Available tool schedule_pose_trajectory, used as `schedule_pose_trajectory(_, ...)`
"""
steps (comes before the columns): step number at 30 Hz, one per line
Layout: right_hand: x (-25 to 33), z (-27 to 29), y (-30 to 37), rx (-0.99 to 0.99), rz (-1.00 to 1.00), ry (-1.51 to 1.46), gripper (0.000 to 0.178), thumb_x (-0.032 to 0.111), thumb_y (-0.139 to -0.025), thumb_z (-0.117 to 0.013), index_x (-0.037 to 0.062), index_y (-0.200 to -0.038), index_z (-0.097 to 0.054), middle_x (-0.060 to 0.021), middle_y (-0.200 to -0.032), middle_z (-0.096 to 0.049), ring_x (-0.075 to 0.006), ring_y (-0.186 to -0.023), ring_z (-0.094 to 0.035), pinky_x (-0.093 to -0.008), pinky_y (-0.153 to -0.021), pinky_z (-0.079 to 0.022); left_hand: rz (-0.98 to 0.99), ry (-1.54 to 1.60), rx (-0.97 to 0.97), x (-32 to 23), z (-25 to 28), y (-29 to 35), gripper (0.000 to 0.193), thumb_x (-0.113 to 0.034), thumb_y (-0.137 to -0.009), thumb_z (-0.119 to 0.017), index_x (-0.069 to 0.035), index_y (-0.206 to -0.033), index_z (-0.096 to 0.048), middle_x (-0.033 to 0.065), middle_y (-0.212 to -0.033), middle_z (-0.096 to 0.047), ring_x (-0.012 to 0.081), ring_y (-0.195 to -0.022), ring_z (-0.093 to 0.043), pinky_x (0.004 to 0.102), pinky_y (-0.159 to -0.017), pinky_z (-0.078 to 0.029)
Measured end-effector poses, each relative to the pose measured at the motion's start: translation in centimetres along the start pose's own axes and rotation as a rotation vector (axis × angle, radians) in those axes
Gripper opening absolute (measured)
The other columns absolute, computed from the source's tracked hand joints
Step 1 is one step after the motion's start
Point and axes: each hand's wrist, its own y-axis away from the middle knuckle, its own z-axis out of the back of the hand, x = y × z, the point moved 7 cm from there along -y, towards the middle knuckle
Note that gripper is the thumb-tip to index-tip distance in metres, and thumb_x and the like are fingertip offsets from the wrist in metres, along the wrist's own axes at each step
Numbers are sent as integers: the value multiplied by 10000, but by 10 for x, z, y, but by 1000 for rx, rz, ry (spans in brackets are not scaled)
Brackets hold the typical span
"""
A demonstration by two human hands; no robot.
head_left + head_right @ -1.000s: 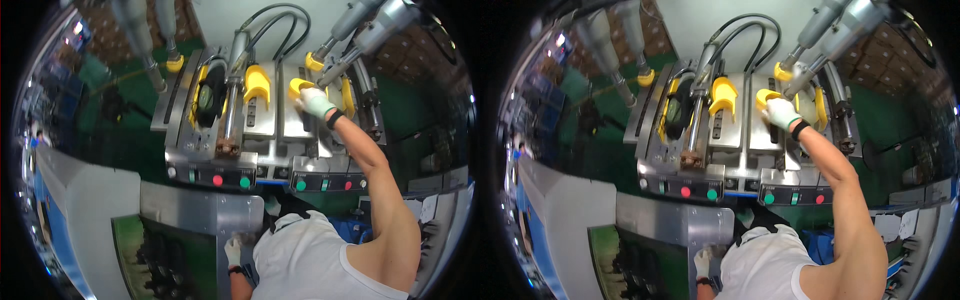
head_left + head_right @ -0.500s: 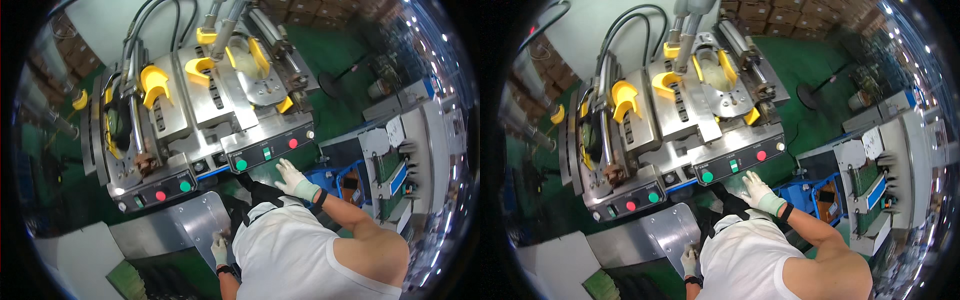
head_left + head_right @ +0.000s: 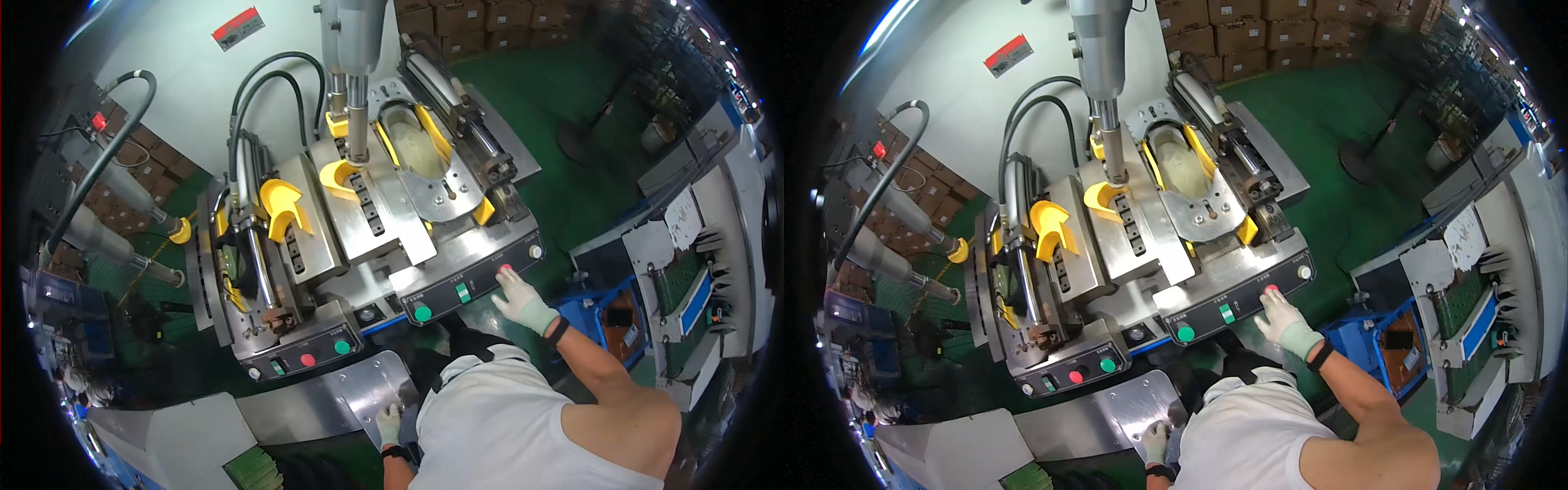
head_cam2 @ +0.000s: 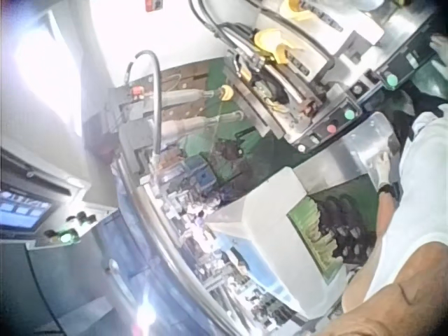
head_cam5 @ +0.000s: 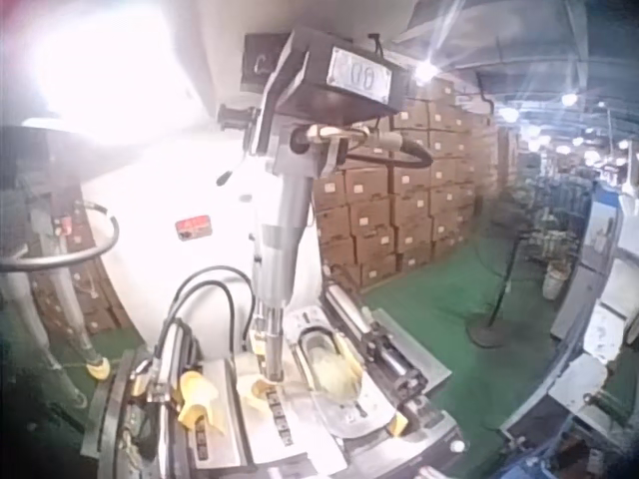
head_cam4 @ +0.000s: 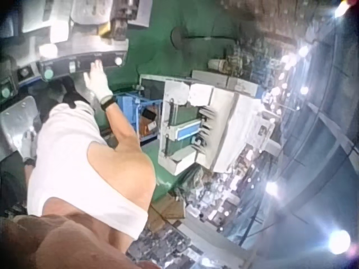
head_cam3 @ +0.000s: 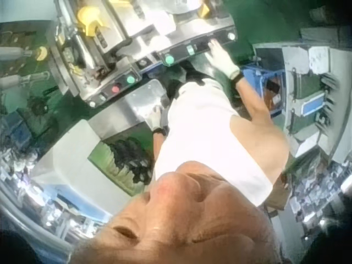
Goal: Operating an industrial shoe machine to process and assemble footwear components.
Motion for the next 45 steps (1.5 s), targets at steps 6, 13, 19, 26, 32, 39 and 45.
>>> schedule_pose_trajectory(6, 37, 28, 12, -56, 33, -137, 598, 349, -962, -634, -53, -1391, -526, -281, -1529, -454, -390, -1455, -416, -446, -1164, -406, 14, -28, 103, -18, -10, 22, 277, -220, -984, -634, 37, -993, -737, 109, -809, -755, 189, -749, -712, 341, -726, -567)
schedule_pose_trajectory(13, 86, 61, 3, -145, 144, -391, 531, 296, -949, -672, -56, -1340, -595, -263, -1454, -544, -359, -1321, -575, -410, -1087, -478, -109, -174, 110, -151, 32, 30, 295, -268, -984, -653, 18, -959, -720, 125, -826, -756, 185, -756, -710, 340, -732, -557)
schedule_pose_trajectory(19, 120, 186, -71, -298, 192, -863, 412, 184, -948, -673, -15, -1307, -640, -166, -1234, -713, -234, -1070, -709, -329, -931, -543, -552, -124, 35, -354, 107, 13, 166, -155, -969, -676, 6, -994, -713, 156, -895, -715, 256, -801, -704, 350, -745, -546)
schedule_pose_trajectory(26, 152, 325, -145, -486, 494, -961, 369, 147, -988, -681, -32, -1308, -631, -103, -1232, -700, -154, -1141, -659, -294, -1000, -514, -988, -120, -23, -557, 178, 21, 67, -24, -967, -652, 10, -1013, -688, 54, -881, -694, 96, -741, -624, 256, -670, -508)
schedule_pose_trajectory(32, 188, 388, -205, -457, 561, -1116, 640, 283, -922, -801, -64, -1392, -538, -178, -1358, -636, -239, -1262, -606, -355, -1090, -466, -1032, 62, 26, -698, 249, 36, 146, -46, -996, -632, 15, -1125, -660, 36, -977, -702, 93, -879, -654, 250, -805, -530)
schedule_pose_trajectory(39, 244, 392, -242, -489, 707, -985, 937, 462, -841, -841, -33, -1496, -389, -210, -1390, -596, -302, -1328, -560, -402, -1115, -450, -1573, -319, -448, -904, 275, 67, 496, -178, -980, -694, -73, -1439, -538, 148, -1247, -678, 232, -1013, -690, 329, -881, -567)
schedule_pose_trajectory(45, 256, 393, -258, -589, 581, -900, 890, 474, -775, -881, 19, -1409, -453, -183, -1238, -682, -285, -1118, -688, -372, -973, -544, -2024, -562, -674, -994, 239, 68, 383, -152, -969, -672, -101, -1341, -591, 146, -1168, -631, 338, -986, -655, 383, -852, -550)
